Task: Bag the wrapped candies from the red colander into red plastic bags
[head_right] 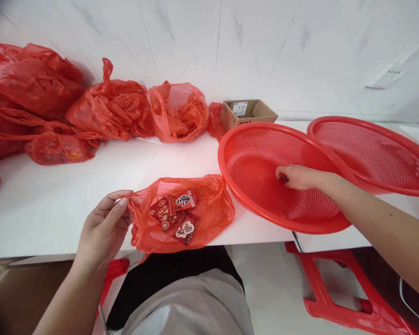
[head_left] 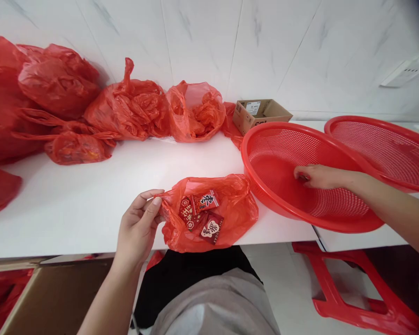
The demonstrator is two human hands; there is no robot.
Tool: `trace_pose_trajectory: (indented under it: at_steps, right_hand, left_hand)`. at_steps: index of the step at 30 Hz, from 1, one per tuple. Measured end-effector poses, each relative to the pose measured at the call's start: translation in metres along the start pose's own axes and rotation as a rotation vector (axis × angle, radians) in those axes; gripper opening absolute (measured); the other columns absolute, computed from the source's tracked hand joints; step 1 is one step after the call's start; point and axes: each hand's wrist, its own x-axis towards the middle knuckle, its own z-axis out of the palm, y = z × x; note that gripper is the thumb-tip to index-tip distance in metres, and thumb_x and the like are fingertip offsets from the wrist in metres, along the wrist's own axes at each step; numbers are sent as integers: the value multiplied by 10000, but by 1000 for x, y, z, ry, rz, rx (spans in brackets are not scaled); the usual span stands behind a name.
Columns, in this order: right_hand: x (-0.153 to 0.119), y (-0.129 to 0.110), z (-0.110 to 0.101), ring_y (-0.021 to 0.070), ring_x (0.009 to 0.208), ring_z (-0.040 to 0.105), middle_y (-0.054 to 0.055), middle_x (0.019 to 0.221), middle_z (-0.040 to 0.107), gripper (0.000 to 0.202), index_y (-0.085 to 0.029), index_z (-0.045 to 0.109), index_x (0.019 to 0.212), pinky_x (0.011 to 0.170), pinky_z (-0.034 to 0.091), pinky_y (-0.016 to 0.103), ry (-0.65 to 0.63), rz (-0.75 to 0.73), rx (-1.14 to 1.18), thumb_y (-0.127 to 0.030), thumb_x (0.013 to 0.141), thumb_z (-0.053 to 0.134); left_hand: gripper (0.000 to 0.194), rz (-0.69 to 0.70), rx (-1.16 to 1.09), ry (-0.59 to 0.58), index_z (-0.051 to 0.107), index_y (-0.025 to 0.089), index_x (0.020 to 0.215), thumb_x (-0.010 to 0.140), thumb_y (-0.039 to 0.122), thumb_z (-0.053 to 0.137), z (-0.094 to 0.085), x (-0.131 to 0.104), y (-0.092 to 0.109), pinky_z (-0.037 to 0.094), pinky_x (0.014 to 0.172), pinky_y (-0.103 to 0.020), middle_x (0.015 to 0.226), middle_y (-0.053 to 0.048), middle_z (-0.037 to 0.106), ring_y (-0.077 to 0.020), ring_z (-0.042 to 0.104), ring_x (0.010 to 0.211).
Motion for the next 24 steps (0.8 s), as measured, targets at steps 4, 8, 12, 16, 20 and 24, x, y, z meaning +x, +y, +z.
trace_pose_trajectory:
  at_steps: [4, 8, 12, 16, 20, 24]
  right_hand:
    - [-4, -33, -25, 126, 665, 616, 84, 787, 674, 109, -177, 622, 868, 648, 451, 294, -273, 27, 245, -164, 875, 514]
    - [-21, -85, -49, 185, 892, 680, 115, 1061, 684, 292, -231, 518, 1185, 807, 526, 363, -201, -5, 741, -321, 910, 557]
    - [-50, -129, -41, 206, 935, 693, 84, 1059, 693, 382, -260, 478, 1284, 819, 570, 379, -317, -135, 921, -333, 919, 564]
    - [-66, -171, 4, 206, 971, 688, 61, 1062, 688, 412, -283, 390, 1358, 819, 586, 403, -379, -262, 970, -299, 956, 478]
    - [-65, -197, 58, 223, 1197, 569, 103, 1308, 573, 406, -254, 399, 1359, 1006, 478, 474, -55, -435, 619, -202, 957, 419]
    - [-67, -189, 80, 238, 1147, 578, 102, 1204, 622, 297, -203, 567, 1157, 988, 478, 477, -3, -586, 246, -114, 935, 390]
  left_hand:
    - [281, 100, 162, 20, 637, 241, 1080, 840, 382, 672, -3, -8, 2, 487, 670, -213, 714, 27, 620, -99, 555, 661]
    - [442, 269, 441, 37, 531, 270, 1248, 840, 372, 669, -4, -17, 5, 490, 819, -301, 950, -23, 635, -168, 609, 884]
    - [521, 415, 575, 2, 445, 290, 1334, 855, 352, 638, -3, -25, 11, 454, 952, -406, 1060, -51, 601, -219, 587, 1024]
    - [750, 458, 903, 28, 325, 303, 1445, 796, 419, 683, 5, -37, 13, 464, 939, -468, 1182, -86, 556, -279, 554, 1101]
    - [855, 403, 1214, -2, 186, 305, 1520, 806, 388, 649, 10, -47, 8, 500, 833, -469, 1158, -104, 556, -285, 583, 1012]
    - [751, 307, 1206, -61, 203, 287, 1522, 846, 217, 521, 2, -50, 6, 512, 739, -379, 1065, -85, 612, -207, 618, 805]
